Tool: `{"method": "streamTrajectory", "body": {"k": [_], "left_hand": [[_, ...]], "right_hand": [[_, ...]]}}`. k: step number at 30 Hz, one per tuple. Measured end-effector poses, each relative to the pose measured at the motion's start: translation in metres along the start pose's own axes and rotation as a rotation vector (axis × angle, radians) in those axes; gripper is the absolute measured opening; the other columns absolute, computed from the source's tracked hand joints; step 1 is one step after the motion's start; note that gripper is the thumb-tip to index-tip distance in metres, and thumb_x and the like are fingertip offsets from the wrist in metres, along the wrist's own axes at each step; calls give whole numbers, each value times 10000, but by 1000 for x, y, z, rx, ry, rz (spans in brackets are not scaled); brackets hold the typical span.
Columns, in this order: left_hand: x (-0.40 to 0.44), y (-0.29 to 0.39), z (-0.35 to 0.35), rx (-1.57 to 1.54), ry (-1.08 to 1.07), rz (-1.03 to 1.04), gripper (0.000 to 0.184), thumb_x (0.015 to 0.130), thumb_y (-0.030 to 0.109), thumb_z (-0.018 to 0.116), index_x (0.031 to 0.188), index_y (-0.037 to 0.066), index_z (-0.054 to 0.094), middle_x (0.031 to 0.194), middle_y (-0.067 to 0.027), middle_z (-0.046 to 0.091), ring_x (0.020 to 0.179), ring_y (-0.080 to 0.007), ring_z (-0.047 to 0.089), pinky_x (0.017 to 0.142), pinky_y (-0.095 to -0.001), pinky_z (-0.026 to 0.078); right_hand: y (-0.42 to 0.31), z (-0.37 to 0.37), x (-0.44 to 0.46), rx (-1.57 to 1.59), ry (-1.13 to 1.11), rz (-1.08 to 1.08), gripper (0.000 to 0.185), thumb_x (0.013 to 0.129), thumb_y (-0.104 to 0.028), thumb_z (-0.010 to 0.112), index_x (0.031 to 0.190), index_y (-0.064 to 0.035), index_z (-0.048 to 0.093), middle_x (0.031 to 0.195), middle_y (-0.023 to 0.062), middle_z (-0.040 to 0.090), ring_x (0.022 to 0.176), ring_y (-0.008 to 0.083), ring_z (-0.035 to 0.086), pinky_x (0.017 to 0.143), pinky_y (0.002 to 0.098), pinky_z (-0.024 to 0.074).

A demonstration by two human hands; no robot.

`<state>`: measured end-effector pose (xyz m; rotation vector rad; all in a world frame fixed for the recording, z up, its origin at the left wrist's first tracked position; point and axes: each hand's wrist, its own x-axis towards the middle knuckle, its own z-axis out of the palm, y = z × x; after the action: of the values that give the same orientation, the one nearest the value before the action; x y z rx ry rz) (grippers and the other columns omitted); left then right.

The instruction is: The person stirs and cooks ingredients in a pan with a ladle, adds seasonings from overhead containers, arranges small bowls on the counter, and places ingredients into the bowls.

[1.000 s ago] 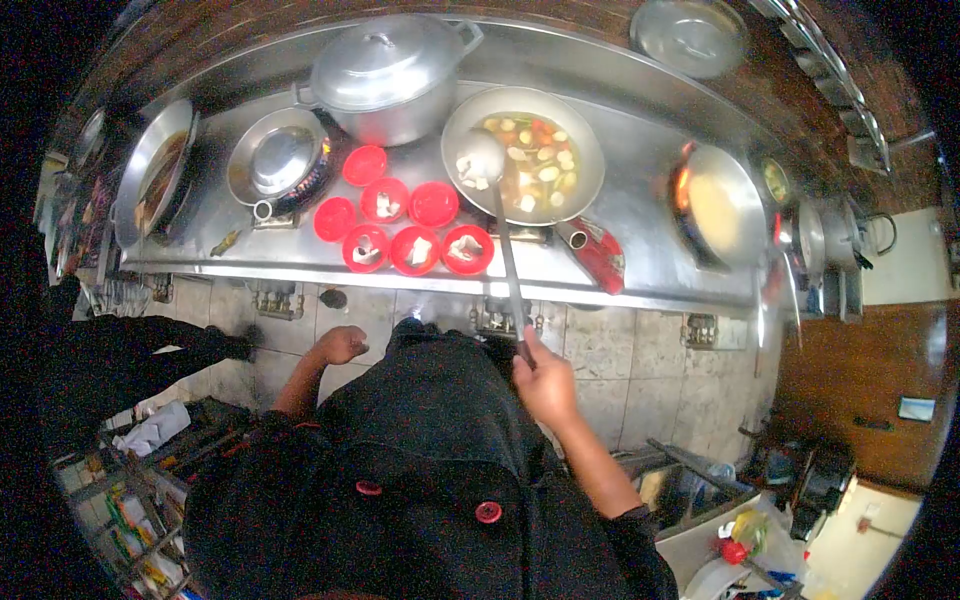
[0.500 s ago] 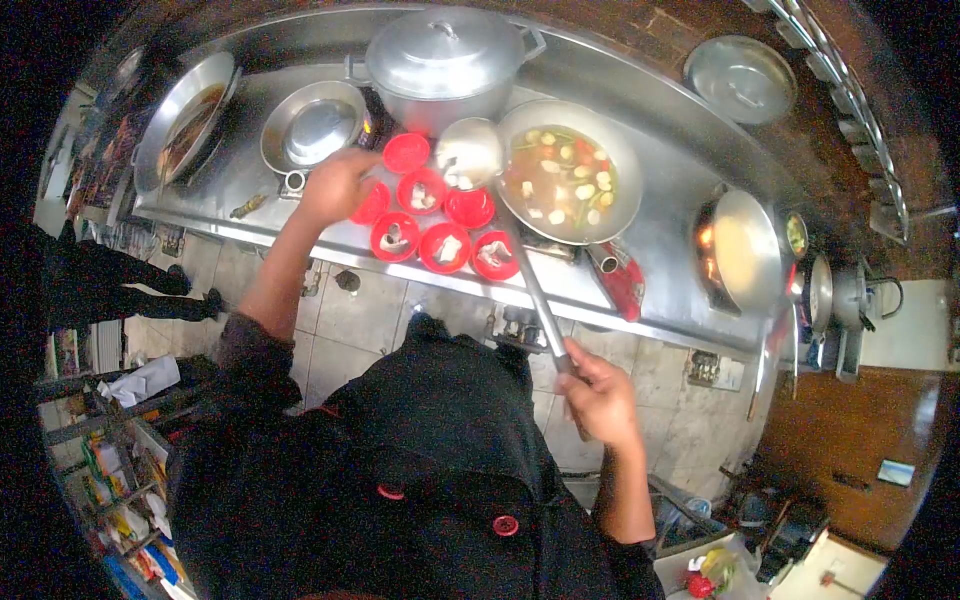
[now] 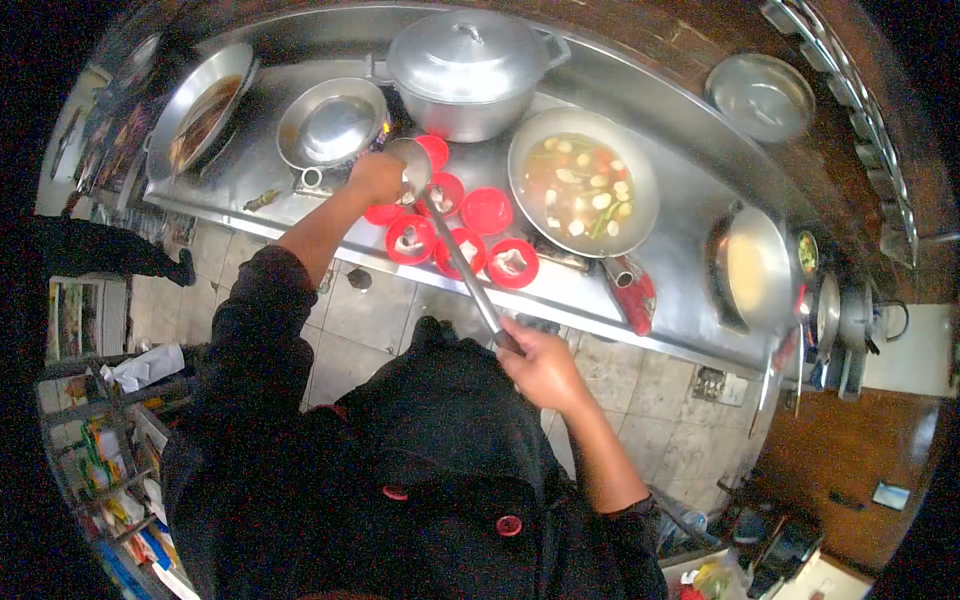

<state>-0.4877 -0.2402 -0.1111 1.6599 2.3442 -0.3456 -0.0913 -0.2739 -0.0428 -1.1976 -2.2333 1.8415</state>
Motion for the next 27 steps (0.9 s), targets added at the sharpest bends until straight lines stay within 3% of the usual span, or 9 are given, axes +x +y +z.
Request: {"method": "streamTrajectory", "body": {"k": [4,9,13,16,21,25,27], "left_hand": [[8,-10,21,-59,35,-52,430,782,376,609,1085,71,610,1098,-153,620,1006,-300,607,850,-411,490],[-8,-9,10,-150,-35,-167,464,760,337,635,1128,61,577,1115,-160,608,1042,-299,590,886,-405,482],[-11,-14,23,-121,-34,-172,435,766,310,619,1127,72,579,1113,-169,602,1047,-300,583,872,-410,485],[-14,-11,31,-195,87,-54,396,761,275,613,1110,88,593,1115,-173,597,1048,-301,578,860,-416,486],[10,-12,37,-90,45,-5,278,761,218,591,1007,96,638,1013,-164,640,950,-316,618,823,-427,499],[11,-15,37,-13,77,-11,248,763,220,582,968,94,647,965,-177,650,911,-317,629,805,-430,502],[9,-22,37,-54,-2,-27,244,756,218,589,951,84,650,989,-176,645,920,-310,628,792,-428,501]], "right_hand": [[-12,1,9,-47,-36,81,471,826,-166,615,1279,-90,510,744,100,622,579,130,575,610,303,481],[-8,5,13,-11,-3,15,458,826,-172,608,1268,-91,519,943,157,641,860,219,616,829,315,453],[-7,3,12,-40,0,33,459,826,-186,609,1264,-84,521,953,180,638,890,244,627,847,311,449],[-4,3,9,-117,1,48,464,816,-183,612,1259,-79,523,971,204,636,921,271,634,842,322,454],[-6,5,14,-134,23,-105,464,804,-166,604,1249,-62,524,962,229,632,938,301,635,830,340,463],[-11,1,8,-134,34,-15,474,803,-170,606,1254,-52,514,973,228,629,954,292,632,844,342,458],[-7,-4,3,-93,55,-29,464,816,-127,597,1261,-30,504,945,175,656,816,246,648,756,322,483]]}}
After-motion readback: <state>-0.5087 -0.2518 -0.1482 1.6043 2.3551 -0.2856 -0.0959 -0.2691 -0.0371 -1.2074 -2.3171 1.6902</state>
